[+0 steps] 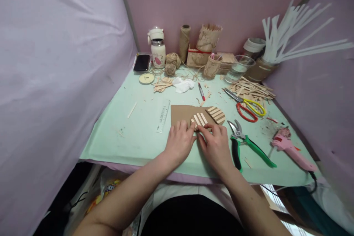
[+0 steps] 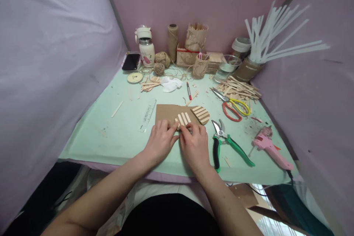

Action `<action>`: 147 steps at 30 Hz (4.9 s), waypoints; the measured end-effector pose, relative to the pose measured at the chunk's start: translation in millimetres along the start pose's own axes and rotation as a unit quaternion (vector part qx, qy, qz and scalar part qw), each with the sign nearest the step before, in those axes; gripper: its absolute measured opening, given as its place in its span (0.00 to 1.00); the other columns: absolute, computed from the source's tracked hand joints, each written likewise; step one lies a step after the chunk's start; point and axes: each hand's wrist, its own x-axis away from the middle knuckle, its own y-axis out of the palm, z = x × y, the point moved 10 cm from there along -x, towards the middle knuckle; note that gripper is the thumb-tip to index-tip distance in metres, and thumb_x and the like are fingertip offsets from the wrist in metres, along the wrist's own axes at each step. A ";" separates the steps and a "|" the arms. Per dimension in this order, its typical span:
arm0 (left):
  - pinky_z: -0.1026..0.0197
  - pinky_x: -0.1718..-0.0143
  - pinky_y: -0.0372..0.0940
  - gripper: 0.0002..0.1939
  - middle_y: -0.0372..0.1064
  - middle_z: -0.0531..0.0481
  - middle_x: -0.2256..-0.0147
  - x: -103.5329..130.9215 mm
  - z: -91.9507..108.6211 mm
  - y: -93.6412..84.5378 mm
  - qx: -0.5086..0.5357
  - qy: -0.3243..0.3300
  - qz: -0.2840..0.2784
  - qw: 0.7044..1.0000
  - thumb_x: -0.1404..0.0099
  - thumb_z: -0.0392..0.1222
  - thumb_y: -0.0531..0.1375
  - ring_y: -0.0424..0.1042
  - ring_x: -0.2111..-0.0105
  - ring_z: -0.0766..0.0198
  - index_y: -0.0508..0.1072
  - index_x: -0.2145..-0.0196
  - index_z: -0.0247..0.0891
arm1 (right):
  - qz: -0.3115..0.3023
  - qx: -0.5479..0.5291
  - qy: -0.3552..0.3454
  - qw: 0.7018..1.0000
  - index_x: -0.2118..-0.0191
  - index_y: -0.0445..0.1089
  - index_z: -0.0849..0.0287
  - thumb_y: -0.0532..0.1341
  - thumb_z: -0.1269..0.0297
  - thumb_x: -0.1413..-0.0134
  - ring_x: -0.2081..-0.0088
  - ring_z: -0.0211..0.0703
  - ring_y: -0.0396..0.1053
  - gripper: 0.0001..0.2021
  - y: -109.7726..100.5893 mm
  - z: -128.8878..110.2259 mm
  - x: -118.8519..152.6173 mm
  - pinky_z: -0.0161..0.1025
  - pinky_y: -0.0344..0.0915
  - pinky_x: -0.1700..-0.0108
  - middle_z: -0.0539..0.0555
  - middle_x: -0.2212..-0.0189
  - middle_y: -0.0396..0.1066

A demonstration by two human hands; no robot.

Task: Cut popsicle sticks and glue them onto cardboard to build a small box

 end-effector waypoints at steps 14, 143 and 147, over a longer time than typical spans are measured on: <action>0.51 0.58 0.62 0.24 0.63 0.43 0.57 1.9 -5.3 0.0 0.028 -0.005 0.027 0.999 0.32 0.47 0.58 0.63 0.57 0.51 0.63 0.41 0.41 | -0.311 -0.002 -0.141 0.940 0.45 0.66 0.52 0.67 0.67 0.55 0.45 0.61 0.59 0.28 37.4 7.9 -59.7 0.57 0.60 0.49 0.60 0.45 0.63; 0.66 0.66 0.63 0.15 0.73 0.48 0.69 30.7 6.8 36.7 0.808 -0.201 -0.040 0.552 0.40 0.48 0.66 0.68 0.70 0.69 0.76 0.61 0.33 | -0.171 -0.215 -0.112 0.955 0.51 0.68 0.57 0.66 0.66 0.47 0.49 0.52 0.64 0.17 -28.0 11.3 -43.4 0.48 0.64 0.48 0.59 0.53 0.69; 0.64 0.66 0.63 0.12 0.74 0.50 0.70 43.8 -27.1 10.9 0.680 -0.180 0.100 0.703 0.34 0.47 0.60 0.69 0.69 0.67 0.74 0.60 0.36 | -0.248 -0.082 -0.172 0.950 0.52 0.70 0.62 0.65 0.69 0.48 0.52 0.54 0.63 0.16 -0.1 1.6 -60.1 0.48 0.62 0.51 0.61 0.54 0.69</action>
